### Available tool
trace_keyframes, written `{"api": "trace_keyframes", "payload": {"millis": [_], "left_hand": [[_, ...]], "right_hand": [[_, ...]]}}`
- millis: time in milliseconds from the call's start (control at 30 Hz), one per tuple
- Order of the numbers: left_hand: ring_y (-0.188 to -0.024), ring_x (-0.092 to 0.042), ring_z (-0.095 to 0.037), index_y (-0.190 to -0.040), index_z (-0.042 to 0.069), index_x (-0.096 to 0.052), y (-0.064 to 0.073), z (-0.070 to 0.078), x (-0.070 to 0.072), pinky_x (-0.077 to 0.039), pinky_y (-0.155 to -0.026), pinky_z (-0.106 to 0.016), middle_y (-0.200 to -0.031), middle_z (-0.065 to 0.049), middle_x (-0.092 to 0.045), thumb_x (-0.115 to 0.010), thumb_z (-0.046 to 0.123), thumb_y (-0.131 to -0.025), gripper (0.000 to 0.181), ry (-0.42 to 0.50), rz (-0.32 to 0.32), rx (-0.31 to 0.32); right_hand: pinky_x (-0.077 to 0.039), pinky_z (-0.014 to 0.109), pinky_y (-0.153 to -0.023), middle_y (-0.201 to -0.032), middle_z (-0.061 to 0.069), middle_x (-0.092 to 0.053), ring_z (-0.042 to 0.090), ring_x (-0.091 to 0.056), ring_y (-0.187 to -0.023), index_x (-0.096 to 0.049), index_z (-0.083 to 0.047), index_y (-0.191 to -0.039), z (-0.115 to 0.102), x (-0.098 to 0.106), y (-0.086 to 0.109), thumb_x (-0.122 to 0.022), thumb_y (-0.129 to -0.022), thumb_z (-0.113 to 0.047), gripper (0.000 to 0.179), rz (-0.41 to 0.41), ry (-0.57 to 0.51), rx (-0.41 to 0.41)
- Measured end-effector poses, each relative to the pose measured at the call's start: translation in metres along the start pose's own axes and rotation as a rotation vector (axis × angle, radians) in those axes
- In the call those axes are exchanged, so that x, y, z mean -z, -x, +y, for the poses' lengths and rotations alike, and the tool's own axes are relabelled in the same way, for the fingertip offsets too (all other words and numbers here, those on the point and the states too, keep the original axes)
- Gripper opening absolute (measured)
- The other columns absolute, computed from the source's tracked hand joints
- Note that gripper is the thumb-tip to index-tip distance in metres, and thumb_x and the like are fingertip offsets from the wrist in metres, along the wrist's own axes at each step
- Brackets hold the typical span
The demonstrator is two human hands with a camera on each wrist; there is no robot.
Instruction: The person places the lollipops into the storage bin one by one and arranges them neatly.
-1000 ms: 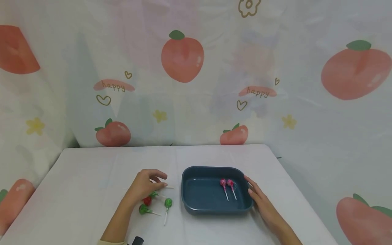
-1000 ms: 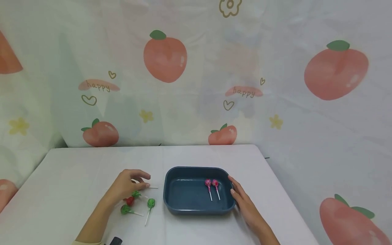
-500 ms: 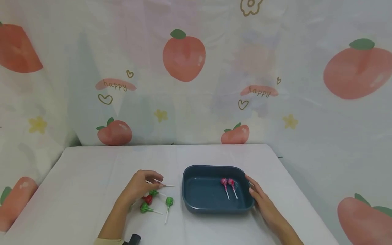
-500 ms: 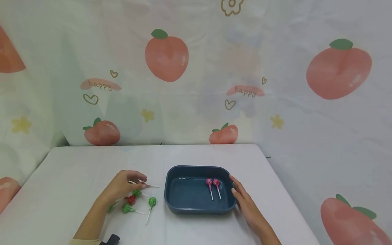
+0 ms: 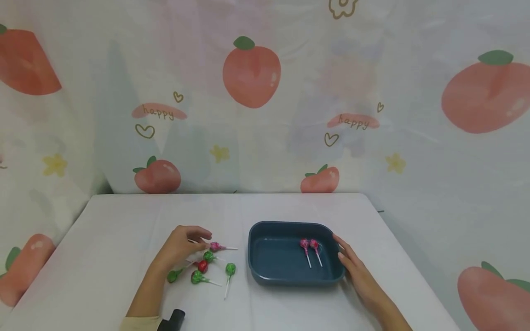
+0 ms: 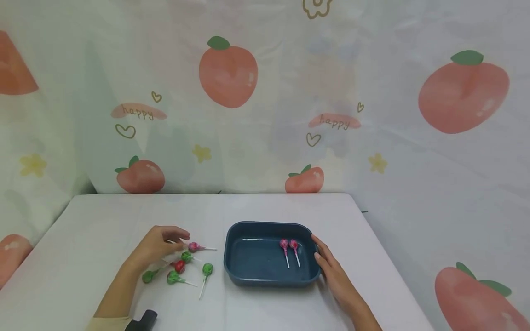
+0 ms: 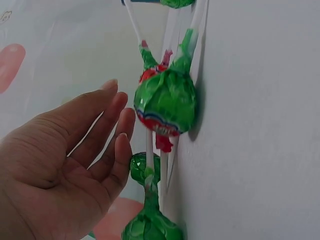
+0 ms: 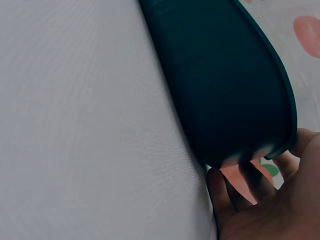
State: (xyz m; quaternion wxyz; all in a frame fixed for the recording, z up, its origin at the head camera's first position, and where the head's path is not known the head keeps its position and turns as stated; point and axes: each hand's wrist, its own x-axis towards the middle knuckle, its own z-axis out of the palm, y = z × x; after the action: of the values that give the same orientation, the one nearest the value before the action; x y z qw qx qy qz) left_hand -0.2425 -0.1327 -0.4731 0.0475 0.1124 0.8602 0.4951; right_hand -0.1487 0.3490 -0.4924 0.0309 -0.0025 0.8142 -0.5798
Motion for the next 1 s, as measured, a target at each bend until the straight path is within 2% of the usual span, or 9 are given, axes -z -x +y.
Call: {"api": "trace_keyframes", "payload": {"millis": [133, 267, 433, 633, 800, 1000], "left_hand": [[-0.096, -0.064, -0.021, -0.112, 0.011, -0.079, -0.001, -0.006, 0.007, -0.054, -0.081, -0.034, -0.102, 0.001, -0.073, -0.08, 0.005, -0.09, 0.023, 0.01, 0.019, -0.002], [-0.104, -0.065, -0.024, -0.115, 0.01, -0.078, -0.003, -0.011, 0.014, -0.054, -0.09, -0.039, -0.107, -0.001, -0.075, -0.078, 0.011, -0.094, 0.021, 0.046, 0.036, -0.008], [-0.111, -0.066, -0.025, -0.118, 0.009, -0.077, -0.003, -0.019, 0.02, -0.053, -0.095, -0.043, -0.115, -0.004, -0.074, -0.074, 0.017, -0.099, 0.022, 0.071, 0.06, 0.021], [-0.109, -0.067, -0.025, -0.119, 0.008, -0.076, 0.0, -0.027, 0.027, -0.053, -0.095, -0.047, -0.115, -0.005, -0.073, -0.076, 0.012, -0.096, 0.024, 0.02, 0.051, 0.022], [-0.111, -0.065, -0.029, -0.118, 0.009, -0.077, 0.002, -0.034, 0.033, -0.05, -0.096, -0.054, -0.116, -0.007, -0.072, -0.078, 0.009, -0.093, 0.025, -0.014, 0.038, 0.026], [-0.111, -0.064, -0.03, -0.113, 0.01, -0.079, 0.006, -0.036, 0.037, -0.05, -0.096, -0.055, -0.114, -0.007, -0.072, -0.08, 0.008, -0.09, 0.024, -0.058, 0.043, 0.059]], "right_hand": [[-0.01, 0.065, -0.116, -0.171, 0.012, -0.013, 0.04, -0.003, -0.155, -0.027, -0.026, -0.164, 0.001, 0.001, -0.001, -0.039, -0.113, -0.041, 0.055, -0.007, 0.004, 0.003], [-0.009, 0.066, -0.116, -0.171, 0.013, -0.013, 0.042, -0.004, -0.155, -0.027, -0.026, -0.165, 0.002, 0.003, -0.001, -0.038, -0.113, -0.04, 0.054, -0.006, -0.005, 0.009], [-0.009, 0.067, -0.115, -0.171, 0.013, -0.011, 0.043, -0.003, -0.155, -0.025, -0.026, -0.165, 0.002, 0.003, -0.002, -0.038, -0.113, -0.041, 0.055, -0.012, 0.001, 0.002], [-0.01, 0.066, -0.115, -0.171, 0.013, -0.011, 0.043, -0.003, -0.155, -0.025, -0.024, -0.165, 0.001, 0.002, -0.001, -0.037, -0.113, -0.04, 0.055, -0.007, 0.011, 0.0], [-0.011, 0.067, -0.115, -0.171, 0.013, -0.012, 0.043, -0.004, -0.155, -0.025, -0.025, -0.165, 0.001, 0.002, 0.0, -0.037, -0.113, -0.04, 0.055, -0.004, 0.025, -0.001], [-0.011, 0.066, -0.115, -0.171, 0.013, -0.013, 0.042, -0.004, -0.155, -0.026, -0.025, -0.165, 0.0, 0.002, -0.001, -0.038, -0.113, -0.041, 0.055, -0.006, 0.035, 0.001]]}}
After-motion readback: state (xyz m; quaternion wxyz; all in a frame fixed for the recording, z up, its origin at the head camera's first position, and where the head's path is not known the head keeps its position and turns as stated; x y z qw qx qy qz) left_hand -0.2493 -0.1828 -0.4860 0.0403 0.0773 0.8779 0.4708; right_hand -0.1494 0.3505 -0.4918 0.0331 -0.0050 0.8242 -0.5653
